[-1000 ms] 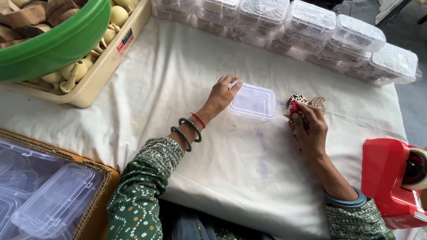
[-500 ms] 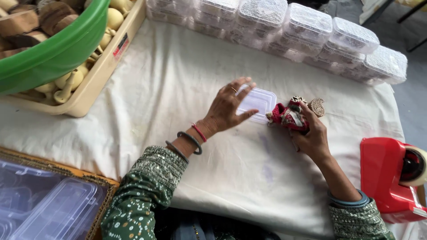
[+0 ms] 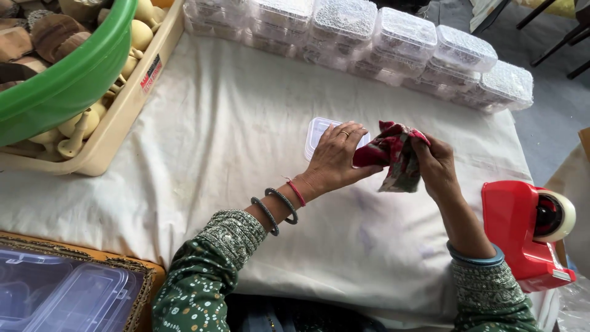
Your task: The person cleans wood stamps using a cloth and packs them into a plastic box.
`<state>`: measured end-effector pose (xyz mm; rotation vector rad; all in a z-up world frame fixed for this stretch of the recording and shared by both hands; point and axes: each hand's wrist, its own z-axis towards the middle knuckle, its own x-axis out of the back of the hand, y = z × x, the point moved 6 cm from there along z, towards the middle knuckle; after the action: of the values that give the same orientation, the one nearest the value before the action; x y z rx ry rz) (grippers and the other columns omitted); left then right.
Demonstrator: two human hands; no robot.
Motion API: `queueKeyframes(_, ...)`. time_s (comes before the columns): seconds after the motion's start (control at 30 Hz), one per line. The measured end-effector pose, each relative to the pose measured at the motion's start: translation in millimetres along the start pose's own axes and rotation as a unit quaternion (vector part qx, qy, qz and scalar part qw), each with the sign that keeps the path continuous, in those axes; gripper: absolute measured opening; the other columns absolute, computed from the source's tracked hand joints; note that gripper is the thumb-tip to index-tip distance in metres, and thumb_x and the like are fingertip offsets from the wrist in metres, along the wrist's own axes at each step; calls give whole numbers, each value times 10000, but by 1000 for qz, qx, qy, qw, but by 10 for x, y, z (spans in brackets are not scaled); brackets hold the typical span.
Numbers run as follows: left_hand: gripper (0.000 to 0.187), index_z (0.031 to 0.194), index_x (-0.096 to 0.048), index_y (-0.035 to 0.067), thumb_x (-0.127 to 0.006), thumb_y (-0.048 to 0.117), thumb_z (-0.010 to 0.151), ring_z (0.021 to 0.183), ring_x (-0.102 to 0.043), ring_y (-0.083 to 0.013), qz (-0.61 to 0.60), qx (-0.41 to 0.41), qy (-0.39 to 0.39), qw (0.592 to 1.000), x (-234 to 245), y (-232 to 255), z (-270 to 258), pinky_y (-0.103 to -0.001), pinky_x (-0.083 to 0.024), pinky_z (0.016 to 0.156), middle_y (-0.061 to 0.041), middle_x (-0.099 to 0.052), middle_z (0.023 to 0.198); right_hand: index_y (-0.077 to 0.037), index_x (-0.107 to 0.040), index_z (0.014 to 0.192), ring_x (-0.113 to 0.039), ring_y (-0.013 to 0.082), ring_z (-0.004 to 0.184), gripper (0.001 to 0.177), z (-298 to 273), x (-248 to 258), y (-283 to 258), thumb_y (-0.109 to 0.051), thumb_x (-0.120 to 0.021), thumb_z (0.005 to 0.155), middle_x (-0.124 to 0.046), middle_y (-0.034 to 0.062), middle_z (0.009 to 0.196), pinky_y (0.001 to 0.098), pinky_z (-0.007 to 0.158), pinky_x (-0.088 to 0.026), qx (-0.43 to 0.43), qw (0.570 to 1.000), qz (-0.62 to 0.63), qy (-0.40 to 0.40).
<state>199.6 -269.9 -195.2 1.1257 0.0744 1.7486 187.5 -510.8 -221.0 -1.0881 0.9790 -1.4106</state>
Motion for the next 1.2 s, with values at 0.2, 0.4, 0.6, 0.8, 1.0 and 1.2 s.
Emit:
queueKeyframes(0.2, 304, 1166, -694, 48, -802, 165, 908, 1017, -723, -254, -156, 56, -44, 985, -28, -248, -36, -362, -597, 876, -127, -742, 1113, 46, -711, 1141, -583, 64, 873, 272, 124, 125, 340, -186, -583, 1202, -688, 6, 942, 230, 751, -497, 2, 999, 26, 27)
queueKeyframes(0.4, 289, 1173, -726, 102, -627, -72, 965, 925, -736, -137, -254, 89, 41, 962, 274, -506, 38, -304, -612, 802, -65, -791, 1084, 16, -691, 1182, -672, 98, 933, 236, 191, -126, 38, -168, -548, 1146, -726, 48, 1084, 254, 829, -567, -32, 988, 148, 25)
queueKeyframes(0.6, 479, 1397, -604, 39, -493, 52, 932, 1204, -667, -229, -376, 155, 64, 911, 113, -856, -13, -386, -560, 1055, -125, -667, 1374, 28, -681, 1260, -683, 108, 1004, 255, 243, -361, -79, -124, -534, 1119, -726, 74, 1149, 264, 921, -575, -30, 985, 169, 27)
queueKeyframes(0.8, 890, 1568, -326, 92, -618, 602, 900, 1281, -632, -345, -342, 143, -48, 928, 342, -503, 46, -458, -506, 1116, -207, -391, 1580, 49, -674, 1237, -716, 194, 1050, 230, 281, -227, 82, -102, -528, 1143, -733, 126, 1169, 355, 952, -603, -29, 958, 268, -94)
queueKeyframes(1.0, 1144, 1622, -189, 105, -610, 764, 787, 1358, -535, -409, -327, 115, -190, 919, 49, -482, -36, -495, -466, 1117, -260, -482, 1514, 78, -671, 1258, -727, 221, 1038, 243, 311, -142, 108, -85, -523, 1153, -732, 162, 1174, 363, 927, -604, -73, 940, 294, -157)
queueKeyframes(1.2, 795, 1547, -465, 100, -392, 696, 1026, 1283, -650, -306, -154, 188, -140, 960, -205, -961, -12, -430, -511, 1080, -178, -653, 1412, 96, -677, 1248, -733, 219, 1000, 265, 349, -259, 4, -95, -522, 1151, -738, 169, 1149, 353, 890, -611, -62, 926, 316, -196)
